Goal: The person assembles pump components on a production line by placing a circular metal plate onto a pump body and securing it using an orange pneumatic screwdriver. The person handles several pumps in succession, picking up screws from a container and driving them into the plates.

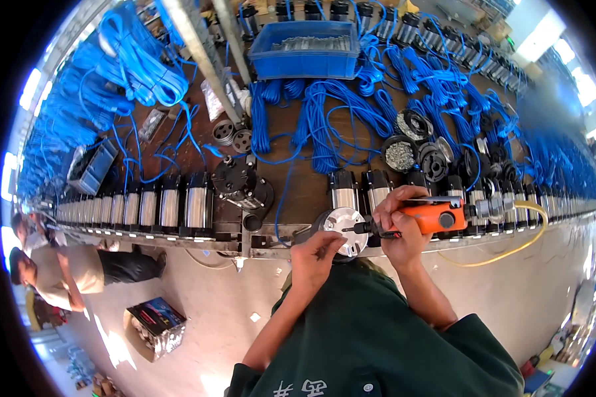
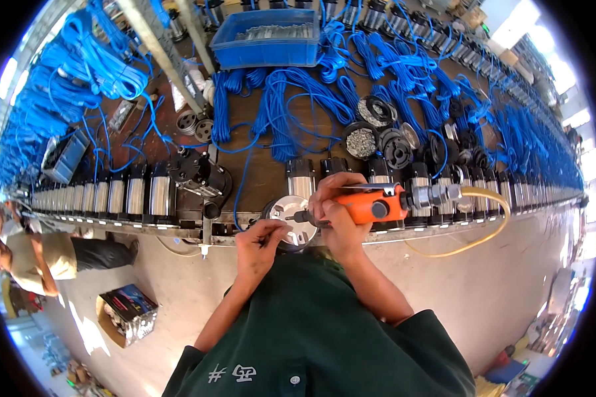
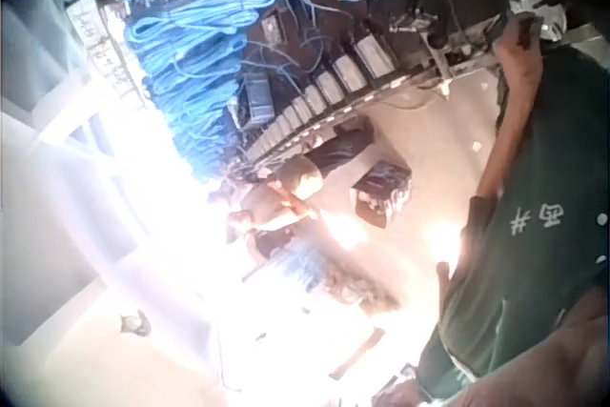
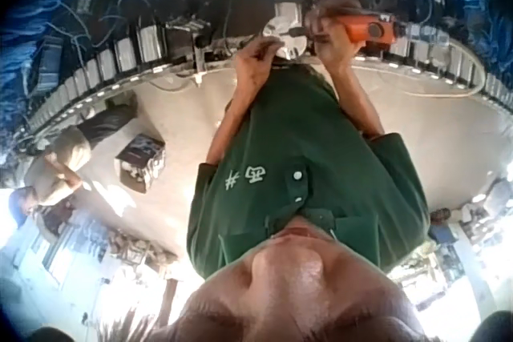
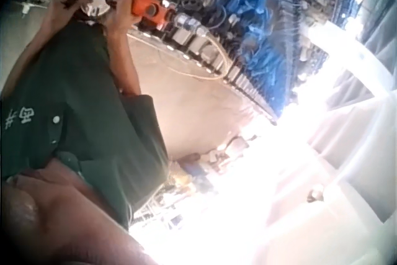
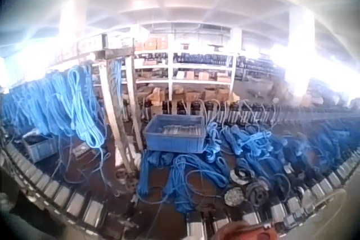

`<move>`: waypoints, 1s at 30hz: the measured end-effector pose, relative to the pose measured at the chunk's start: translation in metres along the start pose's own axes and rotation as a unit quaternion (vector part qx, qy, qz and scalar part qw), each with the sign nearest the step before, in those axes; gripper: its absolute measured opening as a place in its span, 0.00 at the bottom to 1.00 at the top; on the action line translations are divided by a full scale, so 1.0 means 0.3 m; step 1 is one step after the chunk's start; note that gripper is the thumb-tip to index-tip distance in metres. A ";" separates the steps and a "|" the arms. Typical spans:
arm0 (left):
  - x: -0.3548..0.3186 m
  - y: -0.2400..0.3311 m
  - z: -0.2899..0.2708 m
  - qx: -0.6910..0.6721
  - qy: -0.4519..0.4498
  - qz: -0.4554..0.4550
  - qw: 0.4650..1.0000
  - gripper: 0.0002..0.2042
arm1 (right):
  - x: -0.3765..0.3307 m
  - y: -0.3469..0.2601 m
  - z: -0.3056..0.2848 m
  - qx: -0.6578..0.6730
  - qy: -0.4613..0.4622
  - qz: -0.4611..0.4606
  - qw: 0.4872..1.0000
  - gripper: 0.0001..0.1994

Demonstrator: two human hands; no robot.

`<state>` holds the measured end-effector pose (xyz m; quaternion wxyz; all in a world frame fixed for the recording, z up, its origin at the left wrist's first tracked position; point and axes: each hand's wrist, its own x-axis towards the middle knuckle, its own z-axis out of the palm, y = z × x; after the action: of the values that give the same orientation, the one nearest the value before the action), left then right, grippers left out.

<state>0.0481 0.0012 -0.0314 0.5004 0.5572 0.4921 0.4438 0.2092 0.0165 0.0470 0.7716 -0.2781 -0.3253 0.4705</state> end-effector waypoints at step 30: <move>-0.011 0.001 0.010 -0.040 -0.014 -0.060 0.997 0.06 | 0.005 0.079 -0.162 0.162 0.111 0.091 0.976 0.13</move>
<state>0.0509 -0.0023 -0.0316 0.5553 0.5122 0.4992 0.4244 0.2339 0.0213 -0.0007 0.7917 -0.2286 -0.1303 0.5513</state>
